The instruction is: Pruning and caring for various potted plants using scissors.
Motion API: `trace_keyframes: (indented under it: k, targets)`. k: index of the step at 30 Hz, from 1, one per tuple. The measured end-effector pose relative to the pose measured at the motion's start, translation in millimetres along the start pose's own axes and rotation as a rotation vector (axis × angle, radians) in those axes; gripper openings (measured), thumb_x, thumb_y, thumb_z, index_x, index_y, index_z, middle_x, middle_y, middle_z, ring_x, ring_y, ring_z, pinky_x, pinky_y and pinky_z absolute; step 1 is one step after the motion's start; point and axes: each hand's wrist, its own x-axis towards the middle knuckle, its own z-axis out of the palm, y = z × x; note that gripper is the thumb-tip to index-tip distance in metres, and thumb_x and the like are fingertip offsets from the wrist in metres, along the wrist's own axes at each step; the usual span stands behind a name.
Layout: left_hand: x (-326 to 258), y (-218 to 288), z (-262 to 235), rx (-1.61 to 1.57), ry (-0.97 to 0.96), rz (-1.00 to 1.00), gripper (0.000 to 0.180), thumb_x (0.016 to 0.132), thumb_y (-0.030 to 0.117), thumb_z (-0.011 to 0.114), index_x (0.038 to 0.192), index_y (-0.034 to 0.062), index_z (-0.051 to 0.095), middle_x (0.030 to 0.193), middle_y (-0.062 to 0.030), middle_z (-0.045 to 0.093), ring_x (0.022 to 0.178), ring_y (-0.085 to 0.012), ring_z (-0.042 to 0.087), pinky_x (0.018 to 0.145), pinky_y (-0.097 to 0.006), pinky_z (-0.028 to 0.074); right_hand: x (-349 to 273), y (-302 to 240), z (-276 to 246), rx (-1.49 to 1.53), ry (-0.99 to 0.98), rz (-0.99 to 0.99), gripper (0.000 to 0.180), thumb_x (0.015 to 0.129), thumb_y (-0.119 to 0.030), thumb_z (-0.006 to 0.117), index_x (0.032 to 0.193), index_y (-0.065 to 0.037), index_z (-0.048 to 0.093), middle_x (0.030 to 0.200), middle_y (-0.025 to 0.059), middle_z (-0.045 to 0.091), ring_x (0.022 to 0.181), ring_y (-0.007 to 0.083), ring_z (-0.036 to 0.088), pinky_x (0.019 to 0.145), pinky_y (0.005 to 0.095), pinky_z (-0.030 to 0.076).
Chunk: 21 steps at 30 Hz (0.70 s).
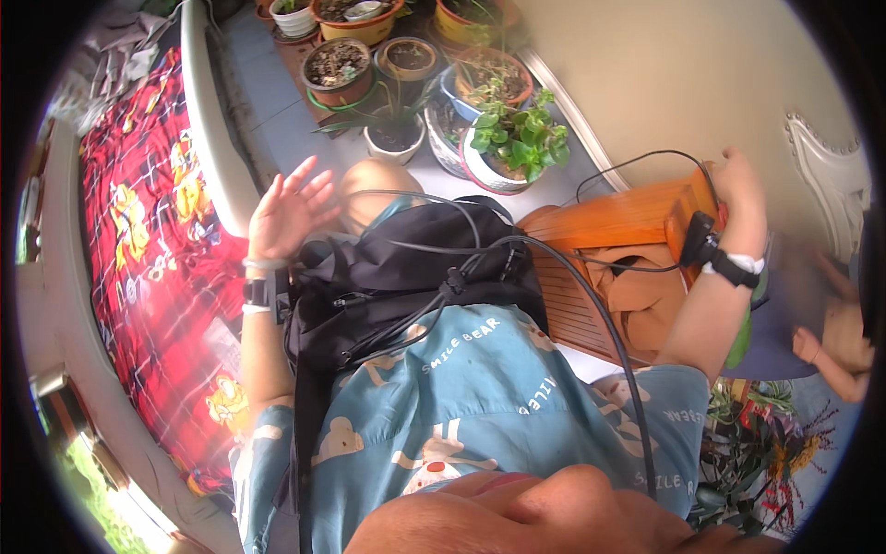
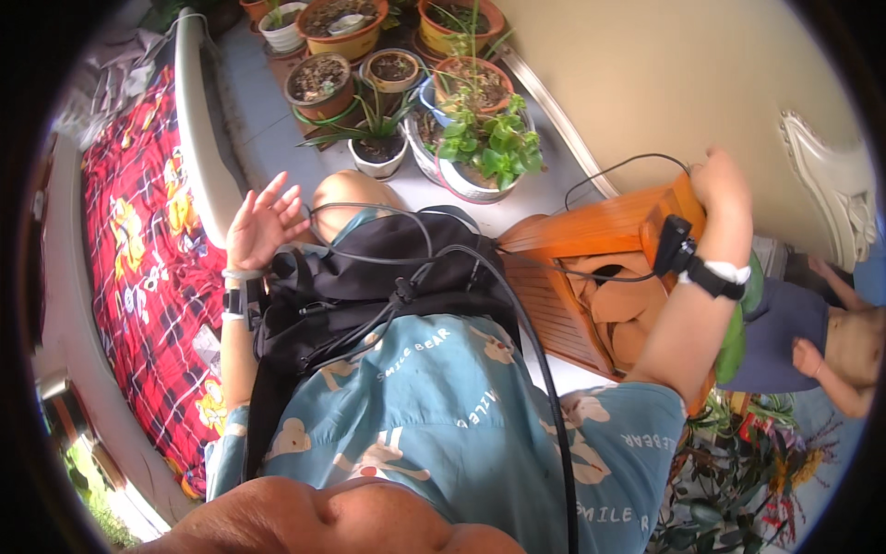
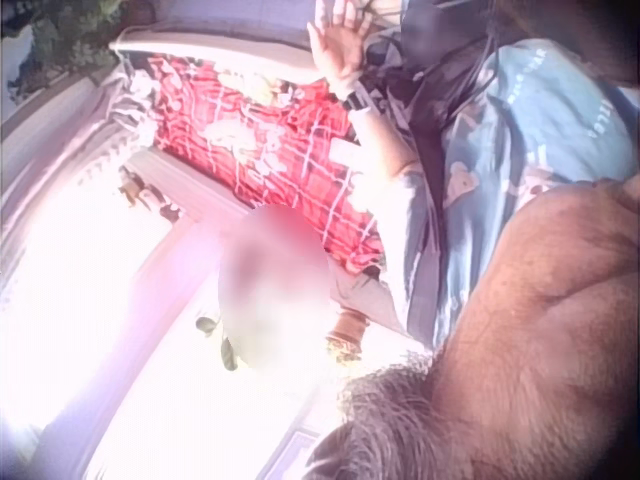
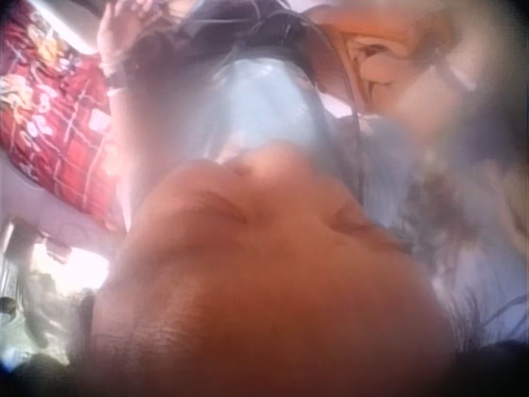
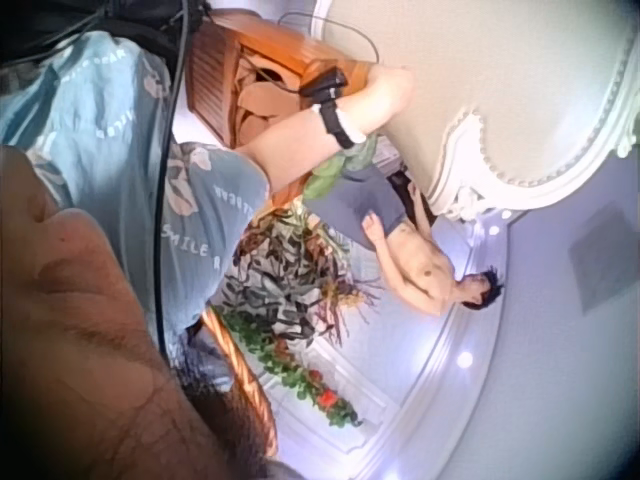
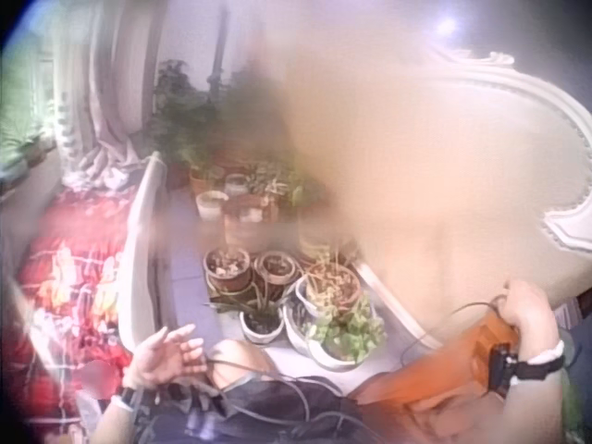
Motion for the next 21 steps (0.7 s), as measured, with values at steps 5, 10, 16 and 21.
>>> trace_keyframes:
  k: [5,10,16,21]
  targets:
    - [-3,-6,5,0.012,0.033,0.014,0.057,0.094,0.044,0.040,0.139,0.0102,0.031,0.129,-0.0118,0.047,0.116,-0.0226,0.047,0.101,-0.046,0.034,53,14,32,-0.331,-0.298,0.087,0.033,0.077,-0.009,0.054,0.107,0.001,0.061,0.111,0.0222,0.060,0.102,0.0383,0.058,0.086,0.0431,0.047]
    - [-1,-1,1,0.035,0.026,0.005,0.056,0.095,0.044,0.039,0.139,0.0098,0.030,0.128,-0.0110,0.048,0.113,-0.0215,0.049,0.100,-0.045,0.035,94,52,90,-0.369,-0.311,-0.086,0.026,0.074,-0.005,0.055,0.097,-0.003,0.066,0.108,0.0207,0.061,0.098,0.0370,0.060,0.080,0.0426,0.049]
    - [-7,-5,8,0.040,0.027,0.025,0.056,0.095,0.044,0.040,0.139,0.0099,0.031,0.128,-0.0105,0.048,0.114,-0.0212,0.049,0.100,-0.045,0.035,74,11,62,-0.374,-0.320,0.105,0.024,0.083,-0.010,0.054,0.103,-0.004,0.066,0.113,0.0176,0.060,0.106,0.0368,0.057,0.085,0.0438,0.048]
    - [1,-5,-1,0.041,0.030,0.002,0.057,0.093,0.043,0.043,0.137,0.0094,0.033,0.130,-0.0134,0.046,0.122,-0.0263,0.043,0.100,-0.049,0.032,65,18,55,-0.217,-0.149,0.183,0.027,0.085,-0.019,0.052,0.105,-0.007,0.066,0.115,0.0163,0.060,0.107,0.0332,0.057,0.084,0.0416,0.049]
